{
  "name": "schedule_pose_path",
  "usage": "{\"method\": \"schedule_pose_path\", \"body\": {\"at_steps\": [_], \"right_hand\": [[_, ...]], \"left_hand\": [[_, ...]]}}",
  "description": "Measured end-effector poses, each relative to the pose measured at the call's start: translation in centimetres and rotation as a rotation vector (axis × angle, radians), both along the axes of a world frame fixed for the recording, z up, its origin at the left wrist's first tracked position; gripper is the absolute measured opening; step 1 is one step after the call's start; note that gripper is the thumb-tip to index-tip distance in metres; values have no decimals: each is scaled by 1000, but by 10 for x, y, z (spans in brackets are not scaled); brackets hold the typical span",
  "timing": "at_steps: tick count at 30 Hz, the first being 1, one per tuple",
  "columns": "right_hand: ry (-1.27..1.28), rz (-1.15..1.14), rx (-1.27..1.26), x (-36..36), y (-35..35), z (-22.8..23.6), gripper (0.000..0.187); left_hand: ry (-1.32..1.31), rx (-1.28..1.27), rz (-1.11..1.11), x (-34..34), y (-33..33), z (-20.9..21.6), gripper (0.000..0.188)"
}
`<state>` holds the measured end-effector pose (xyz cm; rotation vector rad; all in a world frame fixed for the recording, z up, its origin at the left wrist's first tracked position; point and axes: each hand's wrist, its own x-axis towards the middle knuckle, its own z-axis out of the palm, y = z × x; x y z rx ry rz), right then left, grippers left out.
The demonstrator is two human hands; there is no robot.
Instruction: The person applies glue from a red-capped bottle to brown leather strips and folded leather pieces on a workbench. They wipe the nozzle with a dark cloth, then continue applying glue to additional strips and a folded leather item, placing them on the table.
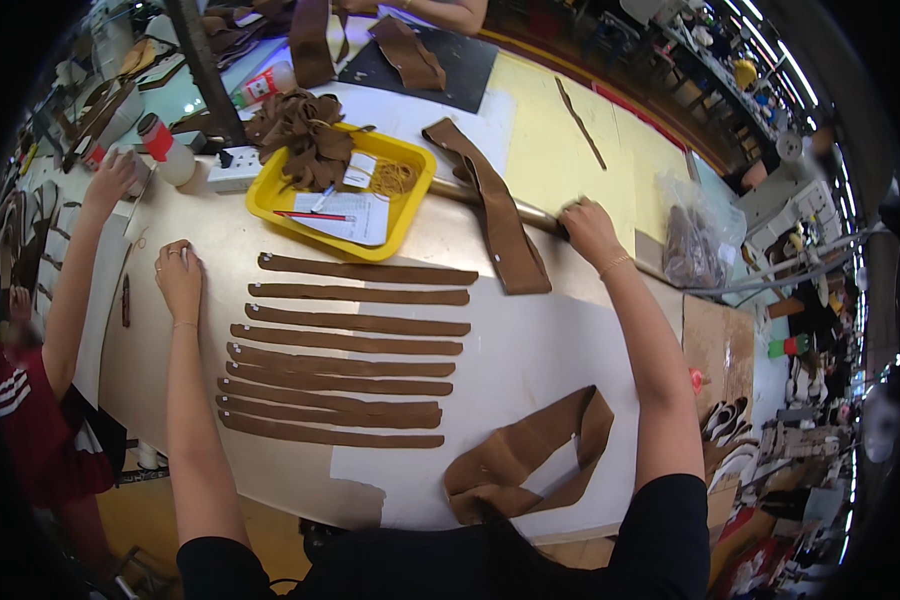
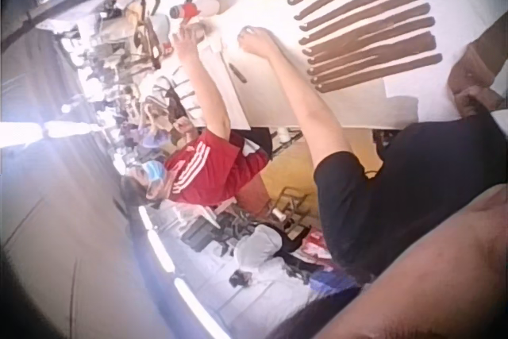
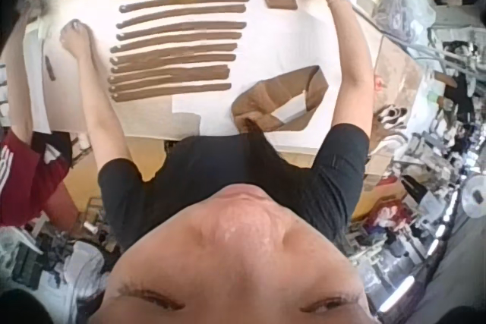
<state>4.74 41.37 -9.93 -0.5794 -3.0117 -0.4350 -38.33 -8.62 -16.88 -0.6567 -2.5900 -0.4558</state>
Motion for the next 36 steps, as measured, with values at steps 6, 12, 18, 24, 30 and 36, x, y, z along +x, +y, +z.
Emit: {"method": "schedule_pose_path", "body": {"at_steps": [6,12,18,24,30,36], "right_hand": [[602,-456,-1012,13,45,38,32],[1244,-456,-1445,-39,54,-12,43],[508,-304,-355,-59,-6,-38,38],[318,-81,-88,-34,-13,-29,23],[146,-169,-109,-20,-22,-15,23],[-52,-356,-49,45,-26,-4,20]], "left_hand": [[7,-21,75,5,10,3,18],[-5,-36,81,2,10,3,17],[22,-43,82,-2,1,2,17],[-1,-37,73,1,6,1,17],[-9,-3,78,0,6,4,18],[-25,34,71,0,13,-2,25]]}}
